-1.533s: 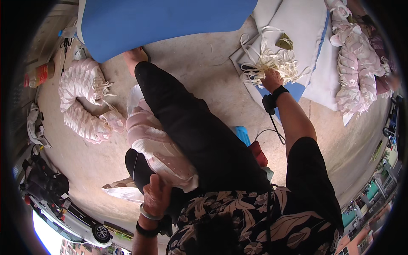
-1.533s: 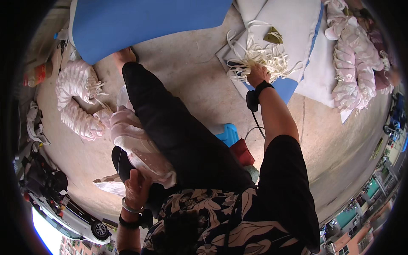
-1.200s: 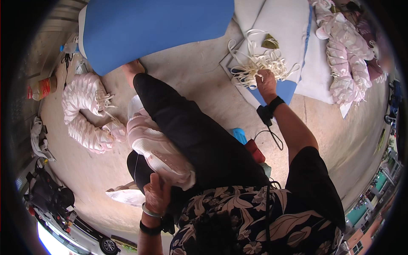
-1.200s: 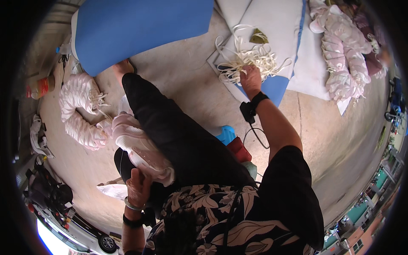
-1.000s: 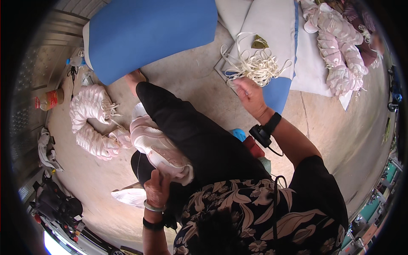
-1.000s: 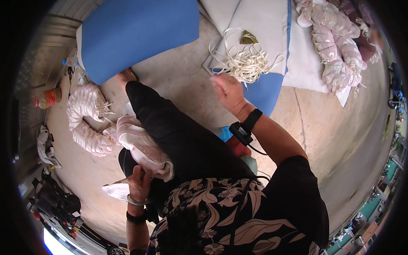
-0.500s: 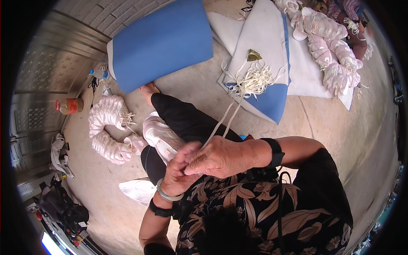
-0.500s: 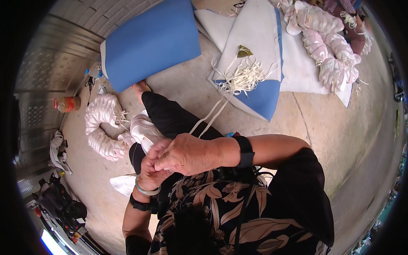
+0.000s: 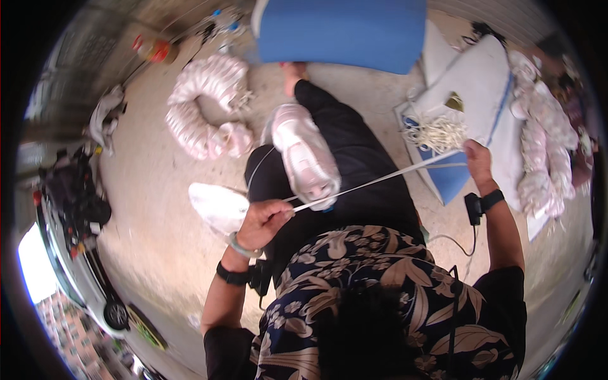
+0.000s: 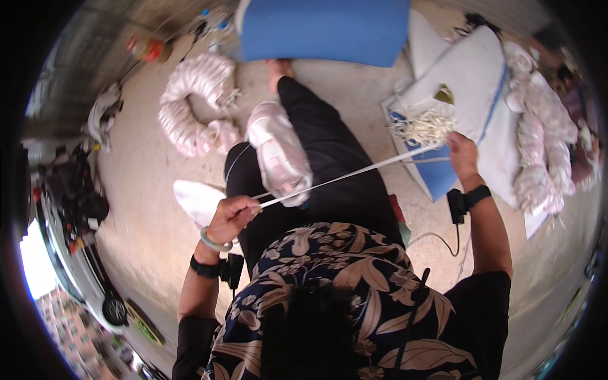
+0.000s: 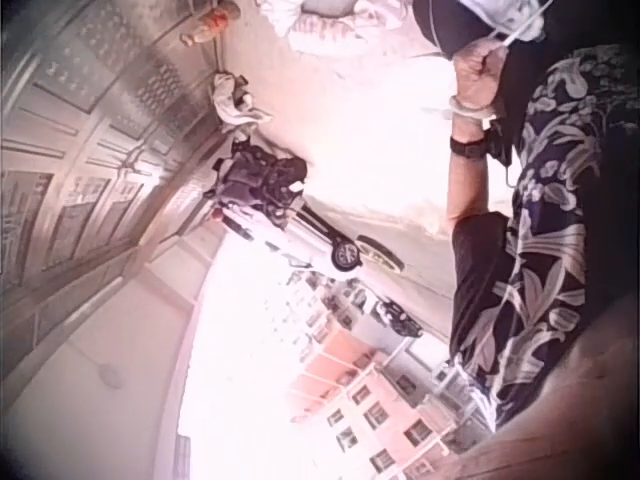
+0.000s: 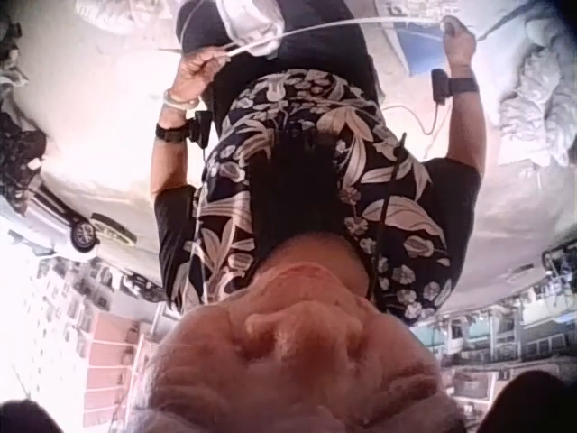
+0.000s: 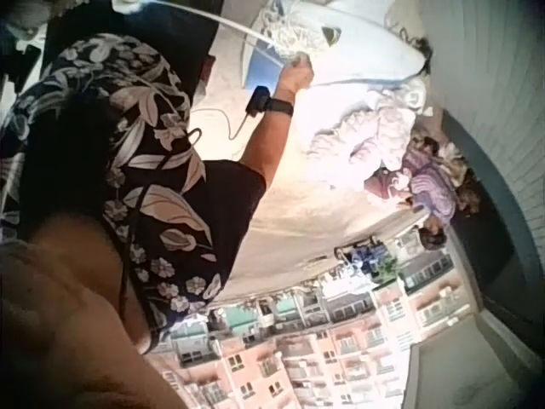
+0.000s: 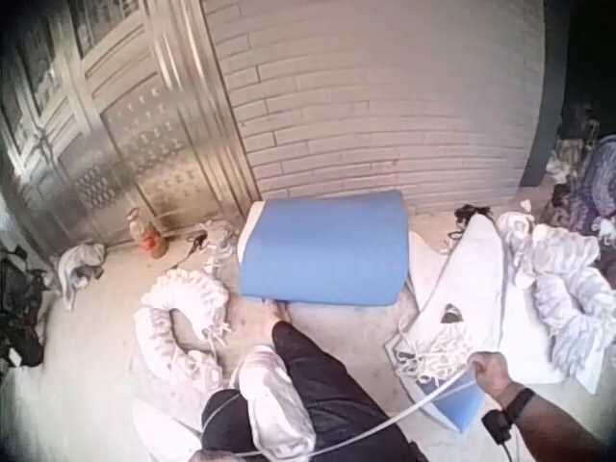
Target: The recorder is lacing a pink and white athletic shoe while sitting among components.
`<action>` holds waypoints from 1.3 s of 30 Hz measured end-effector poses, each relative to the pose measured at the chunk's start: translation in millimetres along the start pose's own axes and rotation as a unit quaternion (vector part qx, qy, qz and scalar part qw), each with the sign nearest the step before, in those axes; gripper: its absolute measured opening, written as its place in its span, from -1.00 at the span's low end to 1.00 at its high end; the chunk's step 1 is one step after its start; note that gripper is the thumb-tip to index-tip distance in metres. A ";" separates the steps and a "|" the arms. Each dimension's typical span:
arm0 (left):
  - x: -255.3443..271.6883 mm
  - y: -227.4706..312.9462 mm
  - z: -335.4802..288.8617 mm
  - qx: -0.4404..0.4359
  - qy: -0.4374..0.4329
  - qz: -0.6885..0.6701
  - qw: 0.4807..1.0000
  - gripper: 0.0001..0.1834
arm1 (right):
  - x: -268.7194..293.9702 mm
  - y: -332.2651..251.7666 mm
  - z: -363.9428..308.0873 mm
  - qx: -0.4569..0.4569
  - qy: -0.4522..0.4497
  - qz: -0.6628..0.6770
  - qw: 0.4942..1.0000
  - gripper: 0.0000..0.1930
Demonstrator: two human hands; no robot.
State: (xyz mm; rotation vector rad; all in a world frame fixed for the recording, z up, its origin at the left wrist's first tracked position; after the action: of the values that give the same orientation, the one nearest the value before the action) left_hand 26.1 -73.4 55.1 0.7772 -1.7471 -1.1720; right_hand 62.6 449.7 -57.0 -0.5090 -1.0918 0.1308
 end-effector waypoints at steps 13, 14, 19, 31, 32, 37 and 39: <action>-27.5 25.2 40.0 -0.182 0.154 0.052 0.970 -0.93 | -38.6 -305.7 4.7 0.172 -0.204 0.379 0.886 -0.75; -30.1 27.6 42.4 -0.194 0.159 0.064 0.966 -0.92 | -38.5 -317.3 0.5 0.184 -0.229 0.396 0.870 -0.74; -24.6 22.3 42.0 -0.180 0.172 0.049 0.967 -0.92 | -42.1 -323.0 -8.8 0.186 -0.240 0.407 0.861 -0.85; -18.6 8.8 49.5 -0.137 0.147 0.234 0.951 -0.90 | -65.5 -281.6 19.6 0.151 -0.180 0.291 0.927 -0.90; -16.3 6.7 47.8 -0.151 0.169 0.224 0.948 -0.91 | -71.8 -280.3 20.4 0.161 -0.187 0.297 0.922 -0.93; -17.3 4.3 55.4 -0.124 0.154 0.221 0.955 -0.92 | -77.8 -263.2 25.5 0.160 -0.137 0.214 0.954 -0.87; -19.3 6.2 58.5 -0.125 0.150 0.213 0.957 -0.90 | -81.5 -251.5 27.9 0.137 -0.121 0.186 0.965 -0.87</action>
State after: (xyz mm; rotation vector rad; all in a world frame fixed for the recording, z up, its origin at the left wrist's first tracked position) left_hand -18.7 -32.0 44.3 0.3739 -1.3889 -0.9027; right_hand -36.0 209.9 1.5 -0.4504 -1.1835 0.6799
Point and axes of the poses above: each hand's wrist, its own z-axis towards the middle knuckle, its own x-axis out of the back of the hand, y = z × x, the point moved 3 cm from there along z, towards the middle knuckle, and after that the axes turned 14 degrees about y, right-handed, at the moved point
